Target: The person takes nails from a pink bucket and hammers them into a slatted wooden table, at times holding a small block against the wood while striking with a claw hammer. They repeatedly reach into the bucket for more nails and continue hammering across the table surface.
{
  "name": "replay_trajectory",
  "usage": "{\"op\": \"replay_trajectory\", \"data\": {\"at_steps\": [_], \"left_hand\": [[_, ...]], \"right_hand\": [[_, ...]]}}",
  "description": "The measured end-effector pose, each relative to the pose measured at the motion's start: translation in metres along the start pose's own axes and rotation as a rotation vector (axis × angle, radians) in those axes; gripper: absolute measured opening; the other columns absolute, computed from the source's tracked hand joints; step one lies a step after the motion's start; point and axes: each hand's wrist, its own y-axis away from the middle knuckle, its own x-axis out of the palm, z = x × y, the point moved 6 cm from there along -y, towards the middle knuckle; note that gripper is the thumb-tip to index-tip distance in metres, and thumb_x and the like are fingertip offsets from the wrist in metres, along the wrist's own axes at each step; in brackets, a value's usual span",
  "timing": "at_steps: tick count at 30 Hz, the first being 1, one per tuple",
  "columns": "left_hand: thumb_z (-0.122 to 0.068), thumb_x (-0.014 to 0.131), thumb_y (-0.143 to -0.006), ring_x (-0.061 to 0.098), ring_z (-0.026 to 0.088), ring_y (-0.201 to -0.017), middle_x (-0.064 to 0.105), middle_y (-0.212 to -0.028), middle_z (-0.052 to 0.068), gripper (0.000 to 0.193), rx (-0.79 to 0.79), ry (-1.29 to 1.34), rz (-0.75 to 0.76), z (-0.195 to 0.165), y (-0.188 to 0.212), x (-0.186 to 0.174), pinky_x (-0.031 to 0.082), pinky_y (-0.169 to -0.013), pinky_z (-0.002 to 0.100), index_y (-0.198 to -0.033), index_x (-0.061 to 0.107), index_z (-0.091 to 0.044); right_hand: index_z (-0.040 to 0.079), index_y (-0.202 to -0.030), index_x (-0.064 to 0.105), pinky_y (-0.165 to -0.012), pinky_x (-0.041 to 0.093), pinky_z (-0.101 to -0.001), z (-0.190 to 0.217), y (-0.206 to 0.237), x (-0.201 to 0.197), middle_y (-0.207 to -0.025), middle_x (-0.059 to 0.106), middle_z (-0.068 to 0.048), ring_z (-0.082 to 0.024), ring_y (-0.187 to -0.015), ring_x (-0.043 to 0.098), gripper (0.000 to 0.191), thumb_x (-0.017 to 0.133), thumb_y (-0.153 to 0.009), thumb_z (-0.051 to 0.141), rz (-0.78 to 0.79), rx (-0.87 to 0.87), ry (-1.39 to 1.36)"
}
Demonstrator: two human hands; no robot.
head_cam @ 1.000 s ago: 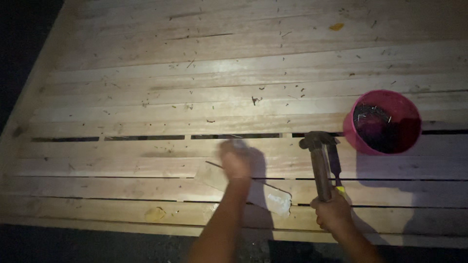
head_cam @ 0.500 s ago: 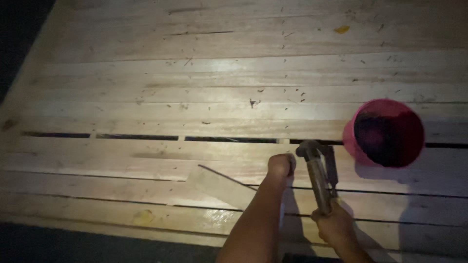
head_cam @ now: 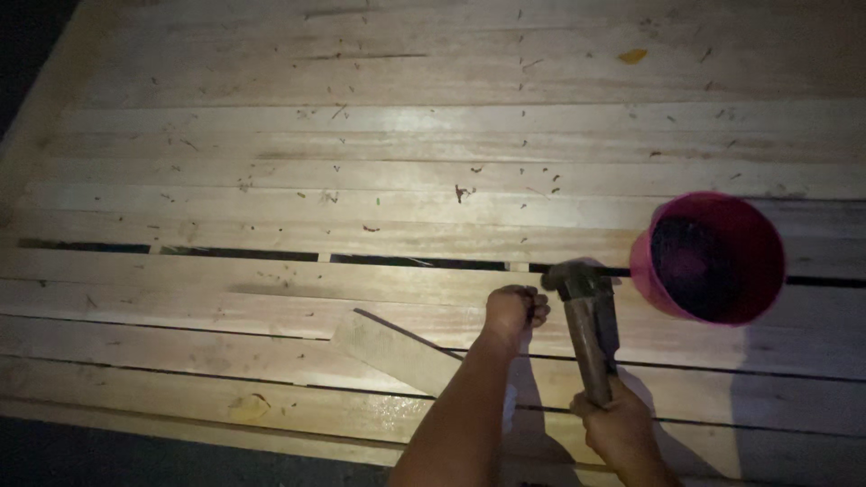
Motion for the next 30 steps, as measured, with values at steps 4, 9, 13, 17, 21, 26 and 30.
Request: {"op": "replay_trajectory", "data": {"at_steps": [4, 9, 13, 17, 21, 26, 30], "left_hand": [[0.015, 0.042, -0.087, 0.051, 0.021, -0.057, 0.057, -0.076, 0.015, 0.017, 0.084, -0.1, -0.011, -0.003, 0.0, 0.003, 0.036, -0.046, 0.031, -0.095, 0.053, 0.004], [0.02, 0.045, -0.085, 0.055, 0.022, -0.059, 0.06, -0.079, 0.016, 0.021, 0.117, -0.123, -0.039, 0.002, -0.007, -0.006, 0.039, -0.047, 0.033, -0.097, 0.054, 0.006], [0.01, 0.047, -0.091, 0.057, 0.024, -0.06, 0.061, -0.08, 0.017, 0.017, 0.116, -0.259, -0.059, 0.001, -0.009, -0.012, 0.043, -0.049, 0.035, -0.101, 0.06, 0.005], [-0.016, 0.063, -0.094, 0.066, 0.04, -0.096, 0.07, -0.1, 0.022, 0.015, 0.745, -1.518, -0.425, -0.06, 0.015, -0.012, 0.054, -0.088, 0.051, -0.101, 0.07, -0.004], [-0.022, 0.063, -0.085, 0.043, 0.036, -0.131, 0.052, -0.138, 0.017, 0.05, 0.658, -1.858, -0.446, -0.099, 0.042, -0.038, 0.034, -0.108, 0.053, -0.132, 0.059, -0.006], [-0.023, 0.058, -0.089, 0.036, 0.03, -0.14, 0.047, -0.146, 0.012, 0.053, 0.294, -2.068, -0.365, -0.116, 0.042, -0.049, 0.024, -0.114, 0.059, -0.139, 0.049, -0.009], [-0.021, 0.048, -0.097, 0.034, 0.028, -0.146, 0.047, -0.149, 0.012, 0.04, 0.236, -2.047, -0.384, -0.12, 0.04, -0.056, 0.022, -0.116, 0.065, -0.136, 0.054, -0.01]], "right_hand": [[0.003, -0.093, 0.067, -0.053, 0.05, -0.0408, 0.014, 0.002, -0.007, -0.06, 0.062, -0.012, -0.023, -0.051, 0.063, 0.016, 0.072, -0.083, 0.014, -0.082, -0.118, 0.185], [0.006, -0.101, 0.065, -0.054, 0.051, -0.0461, 0.01, 0.002, -0.005, -0.06, 0.062, -0.015, -0.029, -0.052, 0.063, 0.023, 0.073, -0.083, 0.019, -0.046, 0.033, 0.147], [0.01, -0.108, 0.064, -0.054, 0.052, -0.0462, 0.01, 0.003, -0.002, -0.059, 0.063, -0.015, -0.029, -0.051, 0.064, 0.028, 0.072, -0.082, 0.018, -0.052, 0.026, 0.17], [0.007, -0.107, 0.065, -0.053, 0.049, -0.0494, 0.0, 0.001, 0.009, -0.065, 0.062, -0.019, -0.031, -0.053, 0.06, 0.027, 0.073, -0.083, 0.017, 0.012, 0.053, 0.032], [0.008, -0.102, 0.068, -0.058, 0.054, -0.0416, -0.005, -0.004, 0.014, -0.063, 0.068, -0.014, -0.025, -0.054, 0.067, 0.025, 0.075, -0.08, 0.016, -0.116, -0.046, 0.138], [-0.001, -0.094, 0.061, -0.046, 0.047, -0.0483, -0.017, -0.014, 0.034, -0.06, 0.056, -0.013, -0.028, -0.048, 0.056, 0.024, 0.072, -0.073, -0.001, 0.163, 0.014, -0.384], [-0.004, -0.096, 0.067, -0.052, 0.05, -0.0464, -0.037, -0.019, 0.033, -0.06, 0.06, -0.018, -0.031, -0.05, 0.06, 0.024, 0.07, -0.073, 0.0, 0.127, 0.135, -0.4]]}}
